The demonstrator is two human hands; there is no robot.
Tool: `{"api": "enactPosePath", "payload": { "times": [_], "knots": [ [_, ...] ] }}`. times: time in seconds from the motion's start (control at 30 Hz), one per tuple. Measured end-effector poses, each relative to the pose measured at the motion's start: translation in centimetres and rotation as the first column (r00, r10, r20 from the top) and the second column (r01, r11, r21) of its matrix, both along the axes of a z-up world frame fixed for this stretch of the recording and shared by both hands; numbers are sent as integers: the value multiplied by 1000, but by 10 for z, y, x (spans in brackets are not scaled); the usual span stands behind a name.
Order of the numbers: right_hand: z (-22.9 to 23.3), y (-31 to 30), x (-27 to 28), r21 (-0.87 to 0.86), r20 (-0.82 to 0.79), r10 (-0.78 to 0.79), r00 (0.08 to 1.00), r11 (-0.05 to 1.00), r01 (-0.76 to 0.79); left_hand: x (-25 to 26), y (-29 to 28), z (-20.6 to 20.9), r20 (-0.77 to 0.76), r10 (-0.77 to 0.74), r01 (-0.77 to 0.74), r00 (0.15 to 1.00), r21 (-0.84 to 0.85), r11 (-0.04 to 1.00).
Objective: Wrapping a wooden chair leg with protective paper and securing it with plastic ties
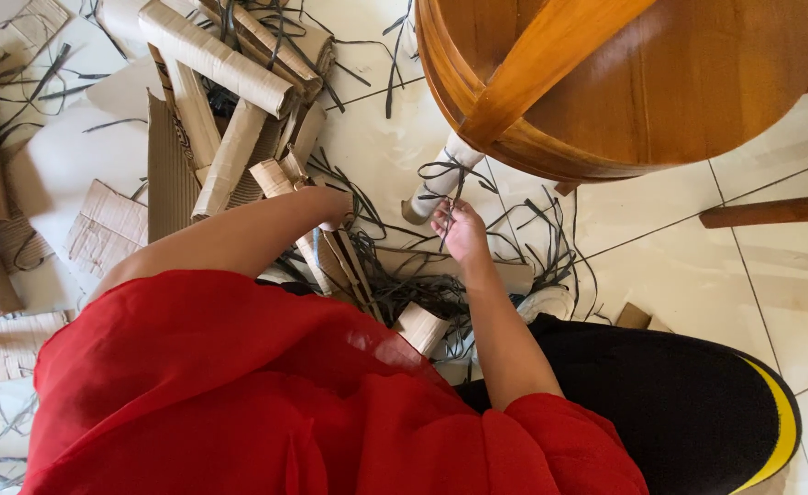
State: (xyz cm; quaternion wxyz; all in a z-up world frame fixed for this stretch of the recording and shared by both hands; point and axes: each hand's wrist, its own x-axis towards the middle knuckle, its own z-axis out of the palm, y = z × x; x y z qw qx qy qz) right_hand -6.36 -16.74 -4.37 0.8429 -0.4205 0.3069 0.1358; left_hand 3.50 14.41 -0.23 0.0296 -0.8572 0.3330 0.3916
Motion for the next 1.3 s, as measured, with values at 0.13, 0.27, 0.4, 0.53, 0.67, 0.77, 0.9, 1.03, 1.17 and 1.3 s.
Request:
{"api": "enactPosePath", "payload": {
  "times": [0.13, 0.27, 0.4, 0.53, 0.67, 0.77, 0.9, 1.03, 1.17, 1.3],
  "knots": [
    [-51, -20, -10, 3, -93, 34, 995, 999, -34, 1, -13, 28, -160, 115, -144, 980, -177, 974],
    [-3, -7, -35, -53, -195, 292, 936, 950, -307, -10, -32, 96, -562, 362, -615, 744, -363, 700],
    [61, 21, -37, 12, -77, 481, 873, 876, -482, -23, -51, 154, -792, 316, -821, 522, -365, 439],
    [123, 46, -32, 95, 251, 618, 745, 750, -654, -36, -56, 145, -905, 180, -923, 385, -374, 89],
    [128, 71, -22, 116, 462, 694, 552, 570, -813, -36, -55, 133, -924, 139, -933, 355, -360, -10],
    [124, 81, -33, 151, 404, 698, 592, 587, -795, -32, -61, 131, -955, 130, -959, 268, -277, -63],
    [41, 62, -31, 24, 129, 731, 670, 673, -739, -26, -55, 137, -965, 193, -983, 176, -183, -24],
    [-85, 9, -35, -700, -411, 689, 597, 180, -691, -39, -53, 116, -744, 348, -673, 571, -181, 717],
    [-90, -24, -39, -795, -552, 478, 683, -55, -604, -78, -83, -123, -563, 22, -106, 826, -116, 988],
    [-14, -13, -69, -816, -565, 572, 595, -278, -508, -118, -80, -44, -703, 6, -66, 711, -58, 996]
  ]
}}
